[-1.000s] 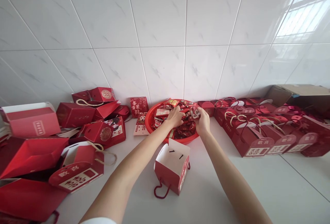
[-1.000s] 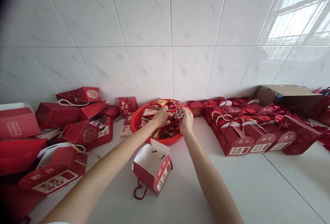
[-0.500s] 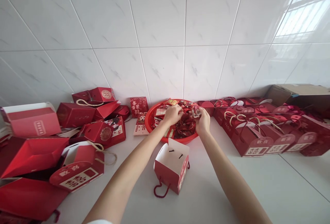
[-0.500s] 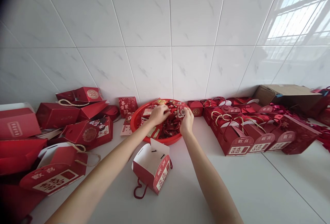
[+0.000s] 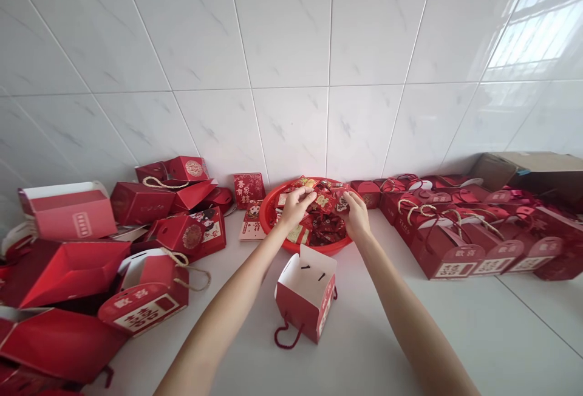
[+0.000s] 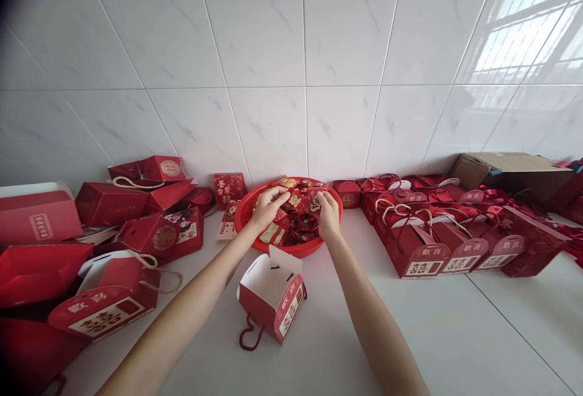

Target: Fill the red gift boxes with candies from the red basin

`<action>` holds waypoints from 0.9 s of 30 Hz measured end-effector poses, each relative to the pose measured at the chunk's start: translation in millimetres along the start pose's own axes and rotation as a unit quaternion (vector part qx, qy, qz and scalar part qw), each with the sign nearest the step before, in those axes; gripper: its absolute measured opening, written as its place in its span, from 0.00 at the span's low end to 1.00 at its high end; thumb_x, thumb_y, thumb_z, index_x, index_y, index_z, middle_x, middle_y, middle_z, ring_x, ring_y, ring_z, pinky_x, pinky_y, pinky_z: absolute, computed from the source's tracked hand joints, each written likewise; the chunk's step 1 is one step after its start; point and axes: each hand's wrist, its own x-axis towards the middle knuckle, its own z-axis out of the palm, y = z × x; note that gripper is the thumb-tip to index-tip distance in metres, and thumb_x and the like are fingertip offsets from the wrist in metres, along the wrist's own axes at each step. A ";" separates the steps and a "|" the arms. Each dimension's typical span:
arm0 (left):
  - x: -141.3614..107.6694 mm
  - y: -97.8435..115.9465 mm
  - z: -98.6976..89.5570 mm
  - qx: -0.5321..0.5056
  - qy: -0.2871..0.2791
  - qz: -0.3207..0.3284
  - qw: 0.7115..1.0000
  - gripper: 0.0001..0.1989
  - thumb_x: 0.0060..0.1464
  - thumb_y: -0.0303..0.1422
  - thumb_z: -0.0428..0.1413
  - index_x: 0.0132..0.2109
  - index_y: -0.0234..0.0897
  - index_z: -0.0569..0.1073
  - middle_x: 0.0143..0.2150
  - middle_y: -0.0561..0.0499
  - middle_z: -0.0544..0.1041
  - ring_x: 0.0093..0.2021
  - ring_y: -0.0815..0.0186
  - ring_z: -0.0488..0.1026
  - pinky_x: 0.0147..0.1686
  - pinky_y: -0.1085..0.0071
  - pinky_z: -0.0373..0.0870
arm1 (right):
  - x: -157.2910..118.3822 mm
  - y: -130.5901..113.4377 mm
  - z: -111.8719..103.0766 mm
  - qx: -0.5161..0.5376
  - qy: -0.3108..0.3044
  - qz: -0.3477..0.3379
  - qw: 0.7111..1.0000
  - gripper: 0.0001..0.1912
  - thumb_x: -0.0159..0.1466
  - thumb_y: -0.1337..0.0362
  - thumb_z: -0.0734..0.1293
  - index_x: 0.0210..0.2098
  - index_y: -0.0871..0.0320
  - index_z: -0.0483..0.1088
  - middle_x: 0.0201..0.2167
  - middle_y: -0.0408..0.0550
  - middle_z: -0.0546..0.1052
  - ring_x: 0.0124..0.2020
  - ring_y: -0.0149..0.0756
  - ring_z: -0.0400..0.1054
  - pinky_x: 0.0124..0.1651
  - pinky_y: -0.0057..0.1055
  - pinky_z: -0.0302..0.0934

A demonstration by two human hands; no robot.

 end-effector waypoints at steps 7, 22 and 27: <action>-3.0 7.7 8.3 0.015 -0.011 0.013 1.000 0.08 0.58 0.35 0.54 0.32 0.38 0.73 0.29 0.52 0.77 0.32 0.64 0.72 0.37 0.70 0.70 | -5.7 -6.0 1.6 -0.072 -0.081 0.064 0.992 0.17 0.45 0.58 0.80 0.30 0.57 0.74 0.25 0.40 0.76 0.27 0.34 0.72 0.23 0.26 0.68; 8.7 -23.7 -7.9 0.048 0.088 -0.088 0.991 0.11 0.54 0.26 0.52 0.36 0.39 0.79 0.39 0.49 0.84 0.41 0.61 0.81 0.45 0.66 0.76 | -3.0 -3.6 -1.8 0.000 0.000 -0.017 1.000 0.19 0.43 0.64 0.79 0.30 0.55 0.69 0.28 0.39 0.78 0.29 0.32 0.73 0.30 0.28 0.70; 11.7 -30.2 -36.5 0.095 0.107 -0.111 0.984 0.15 0.54 0.27 0.48 0.41 0.36 0.79 0.37 0.46 0.84 0.38 0.62 0.82 0.41 0.68 0.78 | -3.8 -3.1 -1.6 0.004 0.007 -0.020 1.000 0.18 0.42 0.64 0.78 0.29 0.55 0.69 0.27 0.38 0.76 0.29 0.32 0.72 0.30 0.27 0.69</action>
